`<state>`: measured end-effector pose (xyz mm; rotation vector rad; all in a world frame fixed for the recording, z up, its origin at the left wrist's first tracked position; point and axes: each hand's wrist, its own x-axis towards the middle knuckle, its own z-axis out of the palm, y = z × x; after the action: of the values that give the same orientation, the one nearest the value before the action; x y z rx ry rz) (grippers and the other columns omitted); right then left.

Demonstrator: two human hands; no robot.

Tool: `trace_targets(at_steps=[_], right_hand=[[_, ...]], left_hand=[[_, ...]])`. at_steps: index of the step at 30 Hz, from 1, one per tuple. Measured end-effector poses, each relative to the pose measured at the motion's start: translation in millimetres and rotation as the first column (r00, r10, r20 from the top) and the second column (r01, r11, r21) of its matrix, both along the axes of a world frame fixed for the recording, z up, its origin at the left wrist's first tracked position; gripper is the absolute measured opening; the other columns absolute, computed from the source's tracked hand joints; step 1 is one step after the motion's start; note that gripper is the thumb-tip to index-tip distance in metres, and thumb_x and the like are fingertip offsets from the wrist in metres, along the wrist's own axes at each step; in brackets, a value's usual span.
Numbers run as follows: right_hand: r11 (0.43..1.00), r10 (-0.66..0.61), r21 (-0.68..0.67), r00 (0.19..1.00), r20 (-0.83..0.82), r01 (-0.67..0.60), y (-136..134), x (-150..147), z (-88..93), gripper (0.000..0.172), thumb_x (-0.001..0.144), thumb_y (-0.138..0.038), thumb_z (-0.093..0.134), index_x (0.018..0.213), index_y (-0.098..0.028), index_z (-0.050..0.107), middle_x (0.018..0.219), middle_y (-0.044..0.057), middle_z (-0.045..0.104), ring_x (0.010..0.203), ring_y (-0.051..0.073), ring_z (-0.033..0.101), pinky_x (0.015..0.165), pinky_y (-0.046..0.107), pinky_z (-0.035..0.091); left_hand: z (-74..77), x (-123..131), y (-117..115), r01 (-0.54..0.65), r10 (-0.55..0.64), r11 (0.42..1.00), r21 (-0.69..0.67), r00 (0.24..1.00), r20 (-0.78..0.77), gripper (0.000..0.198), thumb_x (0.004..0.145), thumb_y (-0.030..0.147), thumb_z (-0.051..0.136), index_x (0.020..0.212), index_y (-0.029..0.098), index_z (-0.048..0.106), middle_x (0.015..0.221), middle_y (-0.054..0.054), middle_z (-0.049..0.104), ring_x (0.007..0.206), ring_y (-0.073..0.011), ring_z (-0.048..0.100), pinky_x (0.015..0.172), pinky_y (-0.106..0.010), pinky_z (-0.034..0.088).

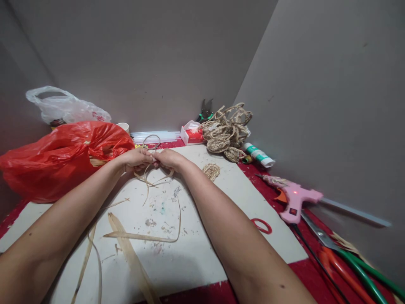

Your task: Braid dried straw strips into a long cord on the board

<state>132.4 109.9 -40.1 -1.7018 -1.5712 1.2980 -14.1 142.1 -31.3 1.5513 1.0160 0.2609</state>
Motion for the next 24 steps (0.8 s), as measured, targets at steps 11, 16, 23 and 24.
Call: trace_targets(at_steps=[11, 16, 23, 24], right_hand=[[0.989, 0.069, -0.114, 0.979, -0.193, -0.092, 4.5, 5.9, -4.5, 0.027, 0.081, -0.024, 0.050, 0.056, -0.016, 0.043, 0.038, -0.008, 0.029, 0.033, 0.003, 0.020, 0.034, 0.018, 0.013], [0.991, 0.059, -0.107, 0.973, -0.224, -0.084, 4.3, 7.3, -5.9, 0.027, 0.081, -0.020, 0.048, 0.055, -0.016, 0.042, 0.036, -0.008, 0.027, 0.032, 0.003, 0.019, 0.034, 0.018, 0.012], [0.992, 0.069, -0.087, 0.971, -0.230, -0.091, 2.8, 8.6, -3.8, 0.023, 0.080, -0.013, 0.046, 0.057, -0.013, 0.049, 0.035, -0.008, 0.026, 0.032, 0.004, 0.019, 0.034, 0.017, 0.013], [0.993, 0.066, -0.084, 0.972, -0.227, -0.088, 2.0, 8.5, -3.1, 0.023, 0.080, -0.013, 0.047, 0.056, -0.013, 0.049, 0.035, -0.008, 0.026, 0.032, 0.004, 0.019, 0.034, 0.017, 0.013]], left_hand=[[-1.8, -6.9, 6.6, 0.046, -0.041, 0.994, 0.094, 0.997, -0.058, 0.021, 0.068, 0.030, 0.065, 0.057, 0.015, 0.054, 0.037, 0.008, 0.030, 0.031, -0.0037, 0.023, 0.034, -0.020, 0.017], [5.4, -9.8, 5.6, 0.077, -0.076, 0.997, 0.027, 0.996, -0.049, 0.016, 0.069, 0.025, 0.062, 0.059, 0.014, 0.055, 0.042, 0.007, 0.033, 0.034, -0.0029, 0.022, 0.036, -0.020, 0.014], [18.2, -12.8, 8.6, 0.002, 0.114, 0.930, 0.369, 0.949, -0.293, 0.009, 0.067, 0.022, 0.059, 0.064, 0.015, 0.060, 0.049, 0.004, 0.042, 0.042, -0.0064, 0.032, 0.044, -0.021, 0.023], [22.5, -11.1, 6.4, -0.013, 0.203, 0.866, 0.500, 0.923, -0.328, 0.007, 0.067, 0.021, 0.058, 0.064, 0.015, 0.060, 0.051, 0.002, 0.046, 0.045, -0.0078, 0.036, 0.046, -0.021, 0.025]])
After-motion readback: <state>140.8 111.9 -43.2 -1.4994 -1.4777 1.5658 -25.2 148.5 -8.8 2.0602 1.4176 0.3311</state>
